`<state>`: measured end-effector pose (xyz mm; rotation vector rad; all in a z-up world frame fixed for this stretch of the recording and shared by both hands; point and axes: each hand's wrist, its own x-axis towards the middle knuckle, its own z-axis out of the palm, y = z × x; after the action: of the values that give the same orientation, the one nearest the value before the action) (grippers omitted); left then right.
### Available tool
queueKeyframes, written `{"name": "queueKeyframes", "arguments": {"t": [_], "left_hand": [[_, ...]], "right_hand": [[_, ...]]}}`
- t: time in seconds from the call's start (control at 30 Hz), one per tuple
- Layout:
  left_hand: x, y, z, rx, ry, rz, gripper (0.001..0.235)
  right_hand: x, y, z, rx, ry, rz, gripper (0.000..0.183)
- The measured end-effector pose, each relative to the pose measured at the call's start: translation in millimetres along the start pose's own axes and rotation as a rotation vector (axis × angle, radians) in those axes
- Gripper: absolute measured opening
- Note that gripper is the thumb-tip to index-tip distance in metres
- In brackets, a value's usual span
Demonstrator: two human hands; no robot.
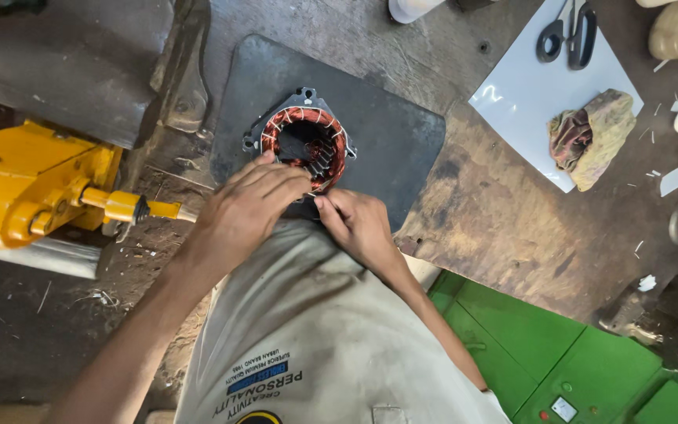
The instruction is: The person secures copper windings on a motor stator by hand, repeatedly wrapping and tightening white string around the coil slots. The stator is rotated as needed to access different sections while the person adjusts the string tension and placement.
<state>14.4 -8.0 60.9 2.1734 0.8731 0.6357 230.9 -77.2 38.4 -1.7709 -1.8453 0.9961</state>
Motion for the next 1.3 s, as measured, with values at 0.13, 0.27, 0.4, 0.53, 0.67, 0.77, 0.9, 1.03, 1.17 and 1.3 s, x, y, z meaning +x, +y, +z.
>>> {"name": "queueKeyframes", "arguments": {"t": [0.13,0.27,0.4,0.53,0.67,0.77,0.9,1.03,1.17,1.3], "left_hand": [[-2.6,-1.2,2.6,0.019,0.007,0.040,0.038],[-3.2,7.1,5.1,-0.047,0.092,-0.002,0.028],[-8.2,15.7,10.9,-0.006,0.137,0.038,0.016],[-10.0,20.9,14.0,-0.011,0.194,0.033,0.014],[-8.0,20.8,13.6,0.006,0.198,0.062,0.012],[-7.4,14.0,7.8,-0.001,0.134,0.085,0.015],[-11.5,3.4,-4.6,-0.024,0.039,0.130,0.020],[-8.2,2.0,-4.9,-0.050,0.055,0.107,0.026],[-7.9,3.1,-2.6,-0.056,0.067,0.066,0.026],[-7.2,0.6,-0.8,-0.060,0.061,0.051,0.026]], "right_hand": [[-4.8,14.9,3.4,0.034,-0.034,-0.050,0.027],[-1.5,18.0,5.9,0.046,0.034,-0.088,0.022],[-13.3,17.7,10.3,0.198,0.117,-0.020,0.018],[-45.0,21.3,-5.6,1.191,0.408,0.179,0.031],[-104.0,41.9,-63.6,1.371,0.534,0.153,0.037],[-140.5,67.8,-99.2,1.186,0.547,0.108,0.018],[-194.4,101.4,-144.7,0.442,0.583,0.409,0.013],[-242.9,127.6,-177.6,-0.081,0.451,0.551,0.012],[-269.2,135.8,-197.6,-0.263,0.450,0.344,0.011],[-254.8,138.9,-207.8,-0.989,0.412,0.416,0.008]]}}
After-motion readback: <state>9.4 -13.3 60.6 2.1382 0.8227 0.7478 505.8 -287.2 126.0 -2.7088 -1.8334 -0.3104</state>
